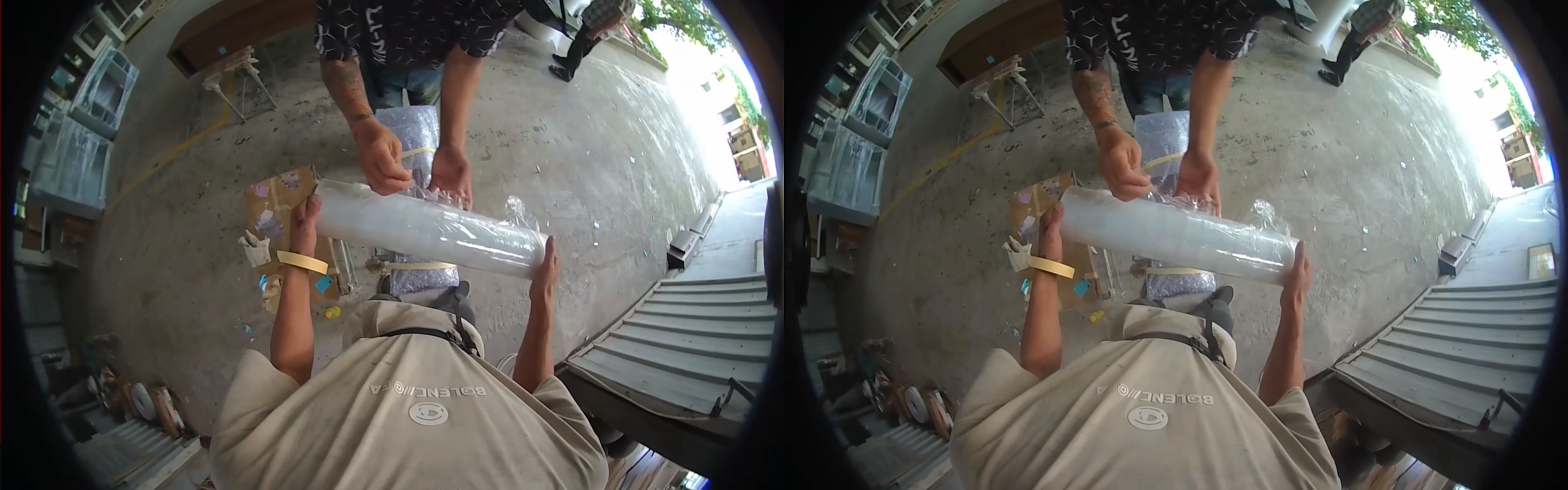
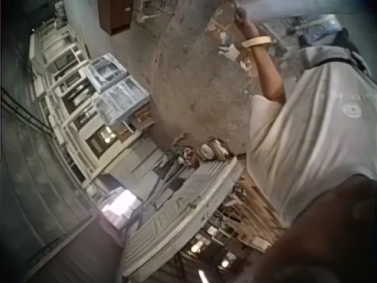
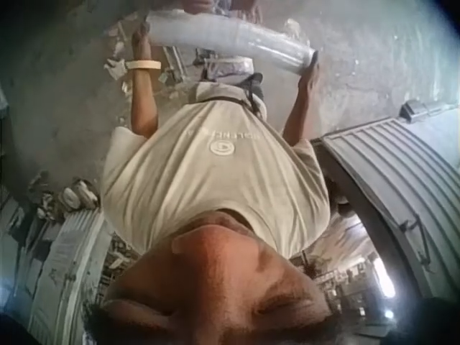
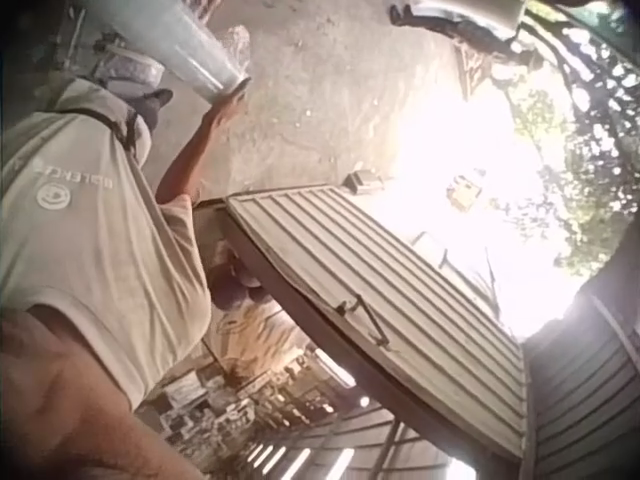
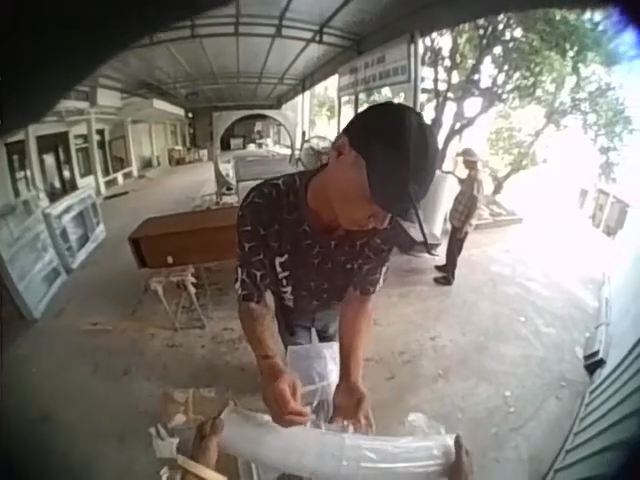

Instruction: The person wraps a furniture component in plastic film and then cleans several wooden panels using a cloth and a cleaning solution.

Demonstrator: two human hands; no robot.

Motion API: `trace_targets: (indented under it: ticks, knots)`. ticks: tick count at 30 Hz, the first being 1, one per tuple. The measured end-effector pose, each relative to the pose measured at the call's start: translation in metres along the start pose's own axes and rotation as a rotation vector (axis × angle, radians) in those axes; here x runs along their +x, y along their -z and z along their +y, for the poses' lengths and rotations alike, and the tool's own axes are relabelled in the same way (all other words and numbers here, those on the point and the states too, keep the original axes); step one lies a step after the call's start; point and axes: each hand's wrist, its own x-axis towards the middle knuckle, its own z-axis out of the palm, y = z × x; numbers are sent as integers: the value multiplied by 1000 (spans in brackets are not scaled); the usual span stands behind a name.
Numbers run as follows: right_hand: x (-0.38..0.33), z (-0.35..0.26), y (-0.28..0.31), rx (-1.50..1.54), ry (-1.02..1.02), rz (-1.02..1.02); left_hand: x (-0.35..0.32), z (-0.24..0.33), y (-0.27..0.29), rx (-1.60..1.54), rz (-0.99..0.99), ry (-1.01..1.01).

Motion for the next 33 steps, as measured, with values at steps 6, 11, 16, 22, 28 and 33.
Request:
trace_targets:
  ticks: [6,11,16,22,28,33]
  knots:
    - [-2,-4,6,52,32,20,3,0,-5,-141,54,-29]
    - [1,5,11,80,22,26,-5,8,-4,-175,39,12]
    - [-1,10,7,111,-5,30,-10,-10,3,-142,118,24]
    - [2,-1,5,102,14,54,-16,-18,3,-202,122,74]
    - [0,8,10,45,8,31,-23,-39,13,-339,96,211]
    - [-10,11,10,31,-52,-3,-23,-29,18,-364,18,178]
